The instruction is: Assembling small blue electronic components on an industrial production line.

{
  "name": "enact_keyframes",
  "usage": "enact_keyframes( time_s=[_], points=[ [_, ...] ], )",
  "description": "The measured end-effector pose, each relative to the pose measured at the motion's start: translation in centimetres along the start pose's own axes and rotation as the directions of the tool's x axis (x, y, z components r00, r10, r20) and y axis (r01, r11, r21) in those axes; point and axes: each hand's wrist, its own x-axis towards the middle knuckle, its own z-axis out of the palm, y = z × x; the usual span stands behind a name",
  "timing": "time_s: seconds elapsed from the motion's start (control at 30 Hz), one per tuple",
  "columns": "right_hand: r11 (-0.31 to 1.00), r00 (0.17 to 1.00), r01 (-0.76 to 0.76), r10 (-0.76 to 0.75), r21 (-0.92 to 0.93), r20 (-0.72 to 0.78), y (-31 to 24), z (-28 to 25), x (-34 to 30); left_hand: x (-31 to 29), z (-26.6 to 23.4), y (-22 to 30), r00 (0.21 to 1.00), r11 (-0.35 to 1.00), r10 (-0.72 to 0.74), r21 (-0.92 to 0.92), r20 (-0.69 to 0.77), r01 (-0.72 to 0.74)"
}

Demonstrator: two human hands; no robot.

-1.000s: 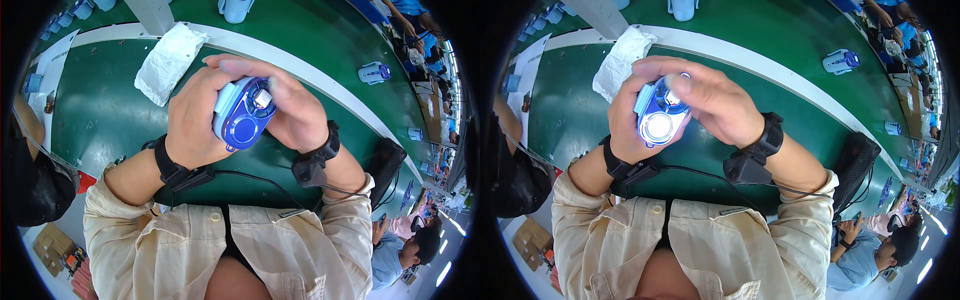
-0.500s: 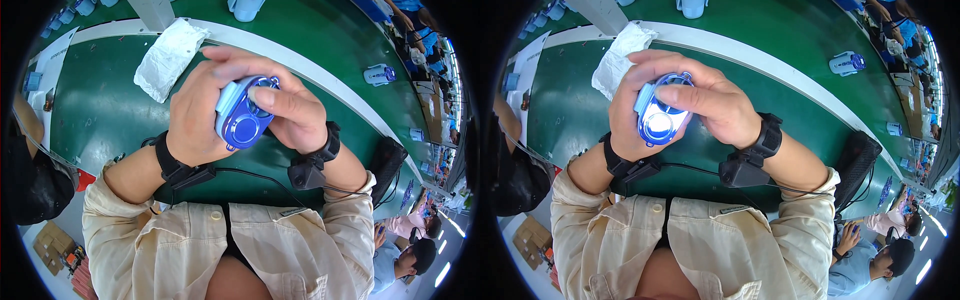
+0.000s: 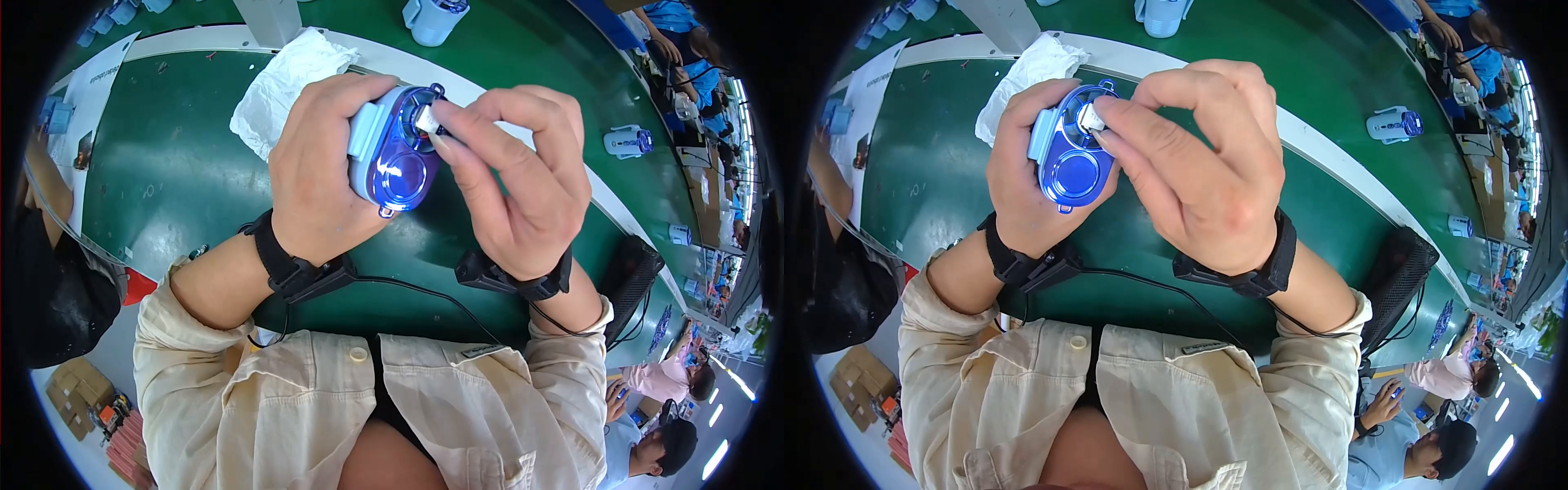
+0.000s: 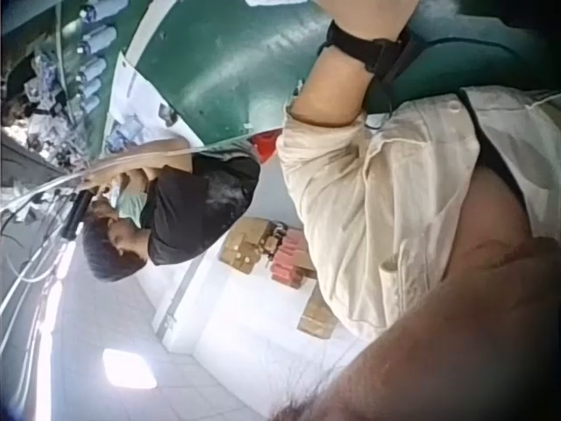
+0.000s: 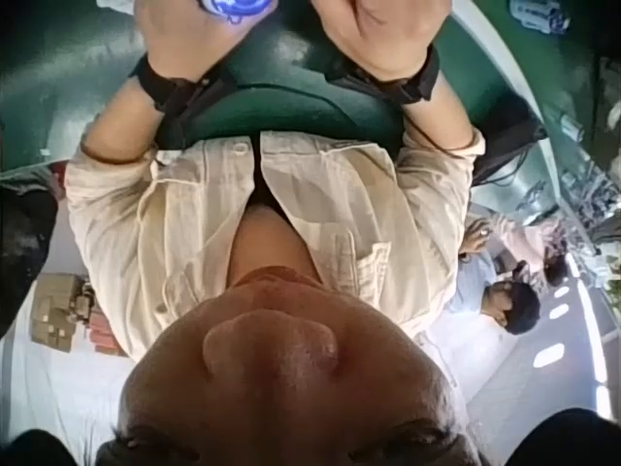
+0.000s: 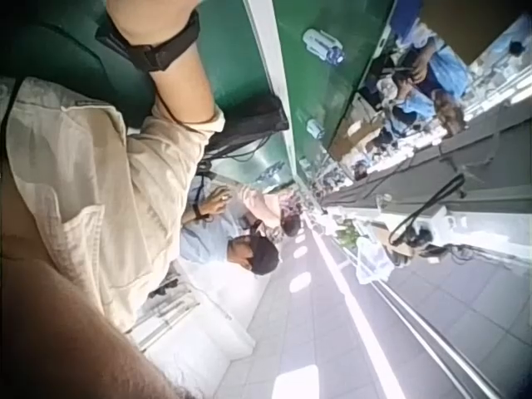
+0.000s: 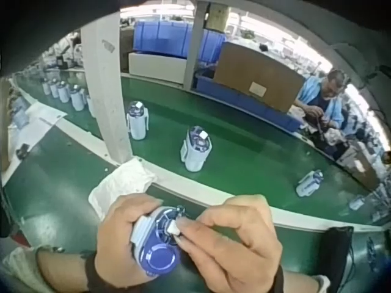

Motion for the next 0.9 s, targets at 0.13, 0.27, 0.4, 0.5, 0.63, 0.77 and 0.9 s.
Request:
enact_keyframes(
  time_s=[0.13, 0.27, 0.4, 0.5, 0.63, 0.77, 0.9],
  points=[
    [1.0, 1.0, -0.001, 0.001, 0.012, -0.006, -0.2, 0.2, -0.2, 0.2, 0.2, -0.2, 0.998, 0.997, 0.062, 0.044, -0.02, -0.061],
    [0.999, 1.0, -0.01, 0.01, 0.033, 0.004, -0.3, 0.6, -0.6, 0.1, 0.4, -0.4, 0.999, 0.999, 0.045, 0.018, 0.002, -0.045],
    [1.0, 1.0, -0.012, 0.012, 0.019, -0.003, -0.6, 0.8, -0.5, 0.4, 0.6, -0.2, 0.995, 0.998, 0.063, 0.002, -0.075, -0.063],
    [0.996, 0.995, -0.027, 0.034, -0.082, 0.092, -1.4, 0.1, -0.2, 0.3, 0.8, -0.2, 0.998, 0.999, 0.016, -0.027, -0.056, -0.018],
    [0.913, 0.934, -0.346, 0.314, 0.216, 0.169, -0.8, -0.6, 0.0, 0.1, 0.2, 0.2, 0.995, 0.989, -0.096, -0.115, -0.008, 0.094],
    [0.524, 0.813, -0.57, 0.472, 0.633, 0.342, 0.0, 0.8, -0.5, 0.0, 0.3, -0.3, 0.998, 0.987, 0.014, -0.163, 0.064, -0.003],
    [0.08, 0.696, -0.667, 0.42, 0.741, 0.582, -0.1, 1.5, -0.7, 0.0, 0.4, -0.7, 0.993, 0.982, 0.075, -0.18, 0.096, -0.057]
  ],
)
